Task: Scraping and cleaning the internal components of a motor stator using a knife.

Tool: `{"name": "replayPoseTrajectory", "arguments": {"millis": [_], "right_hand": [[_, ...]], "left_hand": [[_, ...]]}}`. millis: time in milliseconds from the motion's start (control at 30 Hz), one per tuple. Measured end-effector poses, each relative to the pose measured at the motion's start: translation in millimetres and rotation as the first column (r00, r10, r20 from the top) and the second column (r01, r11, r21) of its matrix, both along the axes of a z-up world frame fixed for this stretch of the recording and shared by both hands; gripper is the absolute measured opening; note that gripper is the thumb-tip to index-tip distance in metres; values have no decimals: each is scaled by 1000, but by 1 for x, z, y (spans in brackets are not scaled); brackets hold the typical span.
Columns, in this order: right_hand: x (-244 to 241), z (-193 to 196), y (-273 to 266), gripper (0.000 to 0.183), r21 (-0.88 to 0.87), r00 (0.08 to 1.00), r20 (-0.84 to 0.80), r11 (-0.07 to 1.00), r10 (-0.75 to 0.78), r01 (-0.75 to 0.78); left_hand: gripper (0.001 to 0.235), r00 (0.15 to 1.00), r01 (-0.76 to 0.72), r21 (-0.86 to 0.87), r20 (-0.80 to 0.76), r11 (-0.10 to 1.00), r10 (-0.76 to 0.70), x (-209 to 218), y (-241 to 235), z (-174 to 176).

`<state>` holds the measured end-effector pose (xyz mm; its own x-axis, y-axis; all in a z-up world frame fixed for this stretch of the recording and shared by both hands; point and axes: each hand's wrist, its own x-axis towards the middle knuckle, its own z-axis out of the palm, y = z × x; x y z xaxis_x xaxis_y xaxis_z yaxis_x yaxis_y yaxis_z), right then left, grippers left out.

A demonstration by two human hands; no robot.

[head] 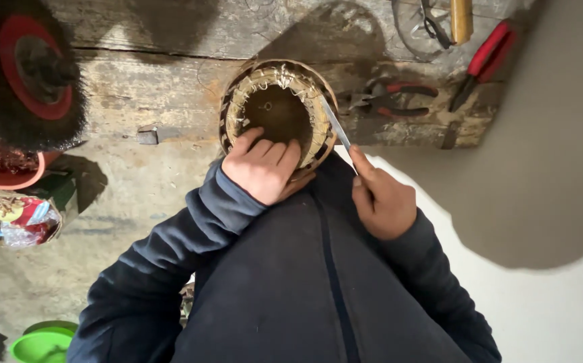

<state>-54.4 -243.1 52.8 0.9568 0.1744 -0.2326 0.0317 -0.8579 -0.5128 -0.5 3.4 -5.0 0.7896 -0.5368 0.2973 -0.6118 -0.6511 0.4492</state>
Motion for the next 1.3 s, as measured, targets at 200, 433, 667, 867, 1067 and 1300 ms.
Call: {"name": "replayPoseTrajectory", "arguments": {"millis": [200, 433, 667, 867, 1067, 1300], "right_hand": [[6, -15, -8, 50, 325, 993, -117, 945, 9, 30], [0, -5, -14, 50, 274, 986, -155, 962, 58, -13], [-8, 5, -12, 58, 157, 991, -132, 986, -34, 54], [-15, -5, 0, 61, 101, 999, -12, 994, -40, 41], [-11, 7, 12, 65, -140, 992, 112, 989, 56, -40], [-3, 11, 10, 66, -277, 981, 120, 954, 149, -112]], "left_hand": [[50, 999, 6, 12, -37, 1000, -5, 2, 1, 3], [59, 981, 191, -41, -39, 981, -192, 16, 17, 11], [58, 895, 402, 145, 144, 904, -422, 52, 53, -4], [41, 880, 407, 75, 232, 910, -413, 44, 46, -7], [30, 932, 320, -1, 178, 947, -315, 38, 40, 0], [7, 925, 320, -16, 219, 947, -309, 40, 43, -9]]}}
